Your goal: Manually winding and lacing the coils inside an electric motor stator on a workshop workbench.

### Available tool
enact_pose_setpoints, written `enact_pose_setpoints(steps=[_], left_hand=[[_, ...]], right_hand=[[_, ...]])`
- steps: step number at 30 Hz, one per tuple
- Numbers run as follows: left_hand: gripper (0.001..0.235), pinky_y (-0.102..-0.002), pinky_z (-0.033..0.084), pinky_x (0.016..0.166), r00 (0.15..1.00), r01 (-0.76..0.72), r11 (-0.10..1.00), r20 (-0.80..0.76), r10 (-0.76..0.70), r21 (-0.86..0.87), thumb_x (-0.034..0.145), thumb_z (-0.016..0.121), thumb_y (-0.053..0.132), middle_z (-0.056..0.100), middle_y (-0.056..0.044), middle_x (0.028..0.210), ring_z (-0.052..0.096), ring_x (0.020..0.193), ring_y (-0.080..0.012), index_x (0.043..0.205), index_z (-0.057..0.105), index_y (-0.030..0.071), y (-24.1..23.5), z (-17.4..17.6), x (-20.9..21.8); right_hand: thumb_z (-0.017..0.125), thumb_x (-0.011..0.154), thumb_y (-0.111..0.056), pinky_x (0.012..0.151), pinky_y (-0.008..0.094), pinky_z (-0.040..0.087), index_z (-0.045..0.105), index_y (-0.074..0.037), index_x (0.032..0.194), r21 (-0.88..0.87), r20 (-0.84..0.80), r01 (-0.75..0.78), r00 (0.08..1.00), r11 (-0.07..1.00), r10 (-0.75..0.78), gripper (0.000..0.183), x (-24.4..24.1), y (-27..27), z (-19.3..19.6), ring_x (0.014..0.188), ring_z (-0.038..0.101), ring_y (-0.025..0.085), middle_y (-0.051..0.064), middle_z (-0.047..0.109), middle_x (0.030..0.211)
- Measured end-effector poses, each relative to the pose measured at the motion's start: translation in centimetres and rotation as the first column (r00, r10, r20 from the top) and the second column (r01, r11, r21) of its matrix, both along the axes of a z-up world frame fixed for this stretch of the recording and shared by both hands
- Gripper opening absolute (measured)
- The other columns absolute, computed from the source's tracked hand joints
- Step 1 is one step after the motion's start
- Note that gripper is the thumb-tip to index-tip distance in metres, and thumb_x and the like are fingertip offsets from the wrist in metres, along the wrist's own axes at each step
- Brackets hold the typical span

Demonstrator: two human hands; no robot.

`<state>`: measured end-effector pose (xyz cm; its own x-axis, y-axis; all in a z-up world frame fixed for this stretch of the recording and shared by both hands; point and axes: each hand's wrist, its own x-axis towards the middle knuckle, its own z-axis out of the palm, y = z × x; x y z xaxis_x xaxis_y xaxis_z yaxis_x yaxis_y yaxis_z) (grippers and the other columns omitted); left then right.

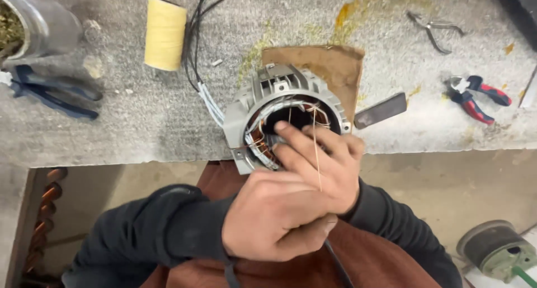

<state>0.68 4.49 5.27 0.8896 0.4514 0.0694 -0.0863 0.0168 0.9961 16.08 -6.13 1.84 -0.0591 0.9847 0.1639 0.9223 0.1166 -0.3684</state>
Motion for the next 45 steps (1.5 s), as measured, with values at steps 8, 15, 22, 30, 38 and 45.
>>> enact_pose_setpoints(steps=[8,15,22,30,38,45], left_hand=[[0.022,-0.037,0.04,0.053,0.885,0.156,0.851,0.312,-0.346,0.502,0.093,0.082,0.02,0.055,-0.001,0.076,0.056,0.065,-0.0203,0.083,0.064,0.013,7.9,-4.7,0.4],[0.035,-0.035,0.034,0.049,0.834,0.159,0.921,0.451,-0.319,0.357,0.095,0.083,0.015,0.048,0.001,0.068,0.051,0.059,-0.0183,0.075,0.055,0.011,8.1,-7.2,1.0],[0.04,-0.034,0.031,0.046,0.82,0.167,0.927,0.475,-0.319,0.335,0.096,0.084,0.013,0.045,0.001,0.066,0.049,0.058,-0.0171,0.073,0.051,0.011,8.1,-7.2,1.0],[0.038,-0.036,0.034,0.048,0.817,0.196,0.932,0.475,-0.328,0.306,0.093,0.085,0.012,0.048,-0.001,0.066,0.052,0.059,-0.0189,0.072,0.054,0.01,8.6,-7.1,1.2],[0.021,-0.04,0.062,0.091,0.941,0.077,0.955,0.297,-0.165,0.285,0.084,0.066,0.0,0.074,-0.013,0.111,0.074,0.105,-0.0282,0.104,0.073,0.002,7.0,-4.1,0.3],[0.031,-0.04,0.049,0.101,0.984,0.092,0.653,-0.168,0.055,0.752,0.09,0.064,0.017,0.071,-0.012,0.125,0.064,0.119,-0.027,0.117,0.072,0.003,3.1,-4.0,0.7]], right_hand=[[0.067,0.085,-0.027,0.088,0.039,0.034,0.077,-0.017,0.109,-0.098,-0.076,0.05,0.996,0.994,-0.057,0.028,-0.3,1.1,0.0,0.091,0.059,0.019,-0.005,0.073,0.116],[0.079,0.078,-0.023,0.072,0.034,0.033,0.071,-0.015,0.081,-0.003,-0.253,-0.02,0.967,1.0,0.018,0.012,1.3,2.5,-0.4,0.072,0.054,0.014,-0.004,0.071,0.088],[0.08,0.074,-0.021,0.067,0.032,0.032,0.069,-0.014,0.075,0.057,-0.334,-0.065,0.939,0.996,0.081,0.013,2.1,3.1,-0.2,0.068,0.053,0.013,-0.003,0.07,0.081],[0.079,0.07,-0.024,0.068,0.035,0.034,0.066,-0.014,0.072,0.038,-0.338,-0.075,0.937,0.996,0.084,0.017,2.3,2.9,-0.5,0.066,0.052,0.017,-0.004,0.064,0.075],[0.069,0.079,-0.024,0.073,0.041,0.036,0.067,-0.011,0.078,0.122,-0.524,-0.102,0.839,0.987,0.151,0.014,3.5,1.5,-1.1,0.071,0.055,0.022,0.001,0.063,0.08],[0.066,0.086,-0.01,0.06,0.036,0.045,0.063,-0.008,0.079,0.125,-0.675,-0.245,0.689,0.961,0.264,0.008,3.7,1.3,0.2,0.066,0.058,0.022,0.005,0.07,0.087]])
